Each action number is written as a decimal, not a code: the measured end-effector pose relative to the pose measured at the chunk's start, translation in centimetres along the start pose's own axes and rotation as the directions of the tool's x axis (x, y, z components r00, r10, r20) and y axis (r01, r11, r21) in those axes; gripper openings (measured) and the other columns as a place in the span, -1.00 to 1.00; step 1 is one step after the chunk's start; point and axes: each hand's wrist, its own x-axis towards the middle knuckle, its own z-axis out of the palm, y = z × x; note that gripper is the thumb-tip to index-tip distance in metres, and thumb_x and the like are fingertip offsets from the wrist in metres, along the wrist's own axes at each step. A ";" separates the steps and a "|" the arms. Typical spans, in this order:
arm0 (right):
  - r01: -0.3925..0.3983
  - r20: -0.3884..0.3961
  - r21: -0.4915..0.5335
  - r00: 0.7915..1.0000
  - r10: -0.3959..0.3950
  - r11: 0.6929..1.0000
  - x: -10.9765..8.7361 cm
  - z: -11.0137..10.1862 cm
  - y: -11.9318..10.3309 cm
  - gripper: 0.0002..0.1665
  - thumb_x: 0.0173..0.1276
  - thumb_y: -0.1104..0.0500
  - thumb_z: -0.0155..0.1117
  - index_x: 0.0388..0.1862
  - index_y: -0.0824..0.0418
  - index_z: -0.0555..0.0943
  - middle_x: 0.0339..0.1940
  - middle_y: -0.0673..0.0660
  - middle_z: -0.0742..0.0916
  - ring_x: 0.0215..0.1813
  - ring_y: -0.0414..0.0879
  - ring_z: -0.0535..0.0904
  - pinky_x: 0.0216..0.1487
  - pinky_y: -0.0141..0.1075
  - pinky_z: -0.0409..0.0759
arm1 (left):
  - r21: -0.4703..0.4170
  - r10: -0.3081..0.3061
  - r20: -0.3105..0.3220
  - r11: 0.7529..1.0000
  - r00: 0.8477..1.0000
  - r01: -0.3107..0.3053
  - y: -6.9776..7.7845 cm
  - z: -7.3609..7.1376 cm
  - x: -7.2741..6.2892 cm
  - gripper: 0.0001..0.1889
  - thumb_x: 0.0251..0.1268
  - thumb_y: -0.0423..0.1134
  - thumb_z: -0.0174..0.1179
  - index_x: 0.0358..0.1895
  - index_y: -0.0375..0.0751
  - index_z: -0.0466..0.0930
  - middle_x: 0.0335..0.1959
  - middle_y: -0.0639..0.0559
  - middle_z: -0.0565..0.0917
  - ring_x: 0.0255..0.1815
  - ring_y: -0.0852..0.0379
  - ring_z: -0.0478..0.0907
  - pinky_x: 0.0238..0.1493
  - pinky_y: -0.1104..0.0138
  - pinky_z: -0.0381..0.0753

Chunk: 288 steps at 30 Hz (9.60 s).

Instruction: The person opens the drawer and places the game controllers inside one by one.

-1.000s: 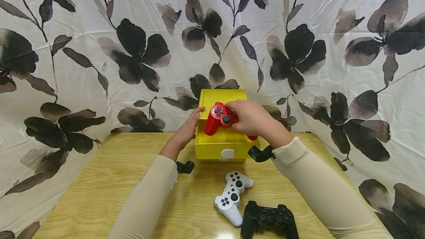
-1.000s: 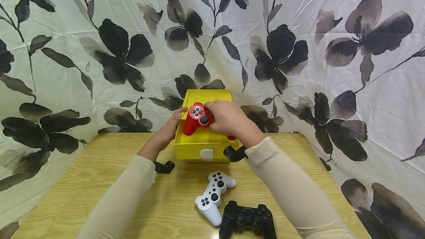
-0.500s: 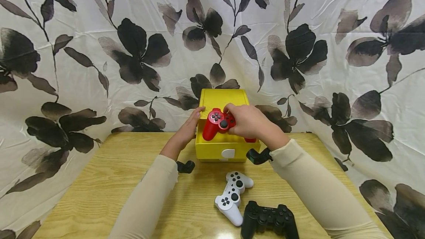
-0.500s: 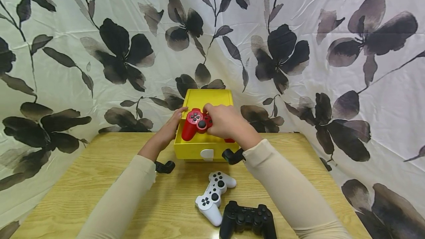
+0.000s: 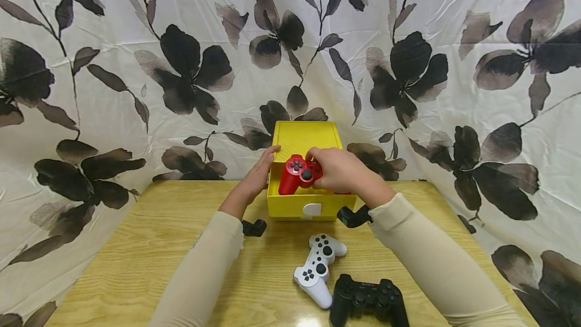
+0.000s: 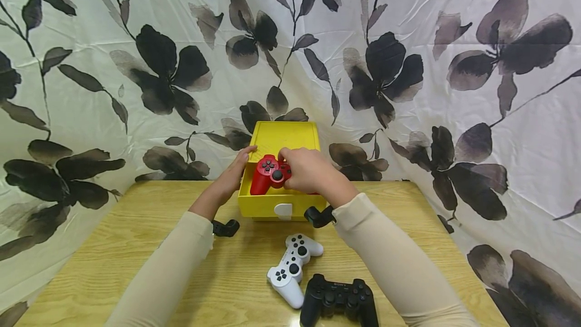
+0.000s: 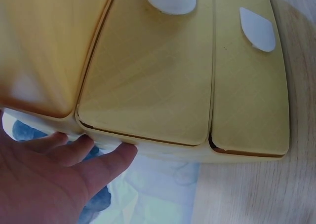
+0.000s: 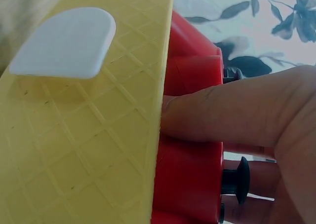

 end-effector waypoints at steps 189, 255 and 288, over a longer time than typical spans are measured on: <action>0.115 -0.604 0.706 0.612 0.510 0.699 -7.2 13.1 -3.4 -0.78 0.17 0.28 0.45 -0.17 0.17 0.73 -0.24 0.04 0.74 -0.19 -0.14 0.70 -0.20 -0.33 0.71 | -0.017 0.000 0.034 1.000 0.999 0.001 0.3 -0.1 0.2 -0.44 0.50 0.30 -0.44 0.49 0.37 -0.06 0.61 0.06 -0.15 0.58 -0.21 -0.06 0.27 -0.35 0.24; 0.051 -0.601 0.675 0.617 0.508 0.736 -0.8 12.3 0.0 -0.82 0.24 0.26 0.39 -0.17 0.26 0.73 -0.24 0.15 0.75 -0.21 -0.01 0.72 -0.18 -0.23 0.72 | -0.070 -0.068 0.048 0.995 0.997 0.071 1.1 -0.3 -0.1 -0.48 0.52 0.27 -0.42 0.49 0.57 -0.15 0.61 0.18 -0.20 0.60 -0.19 -0.14 0.36 -0.28 0.20; 0.038 -0.624 0.630 0.619 0.476 0.776 1.1 12.5 1.2 -0.82 0.27 0.23 0.37 -0.16 0.26 0.72 -0.24 0.16 0.75 -0.21 0.00 0.72 -0.18 -0.19 0.71 | -0.069 -0.065 0.019 0.995 0.998 0.066 0.6 0.0 0.3 -0.43 0.47 0.31 -0.28 0.49 0.56 -0.12 0.61 0.21 -0.22 0.60 -0.14 -0.12 0.33 -0.33 0.19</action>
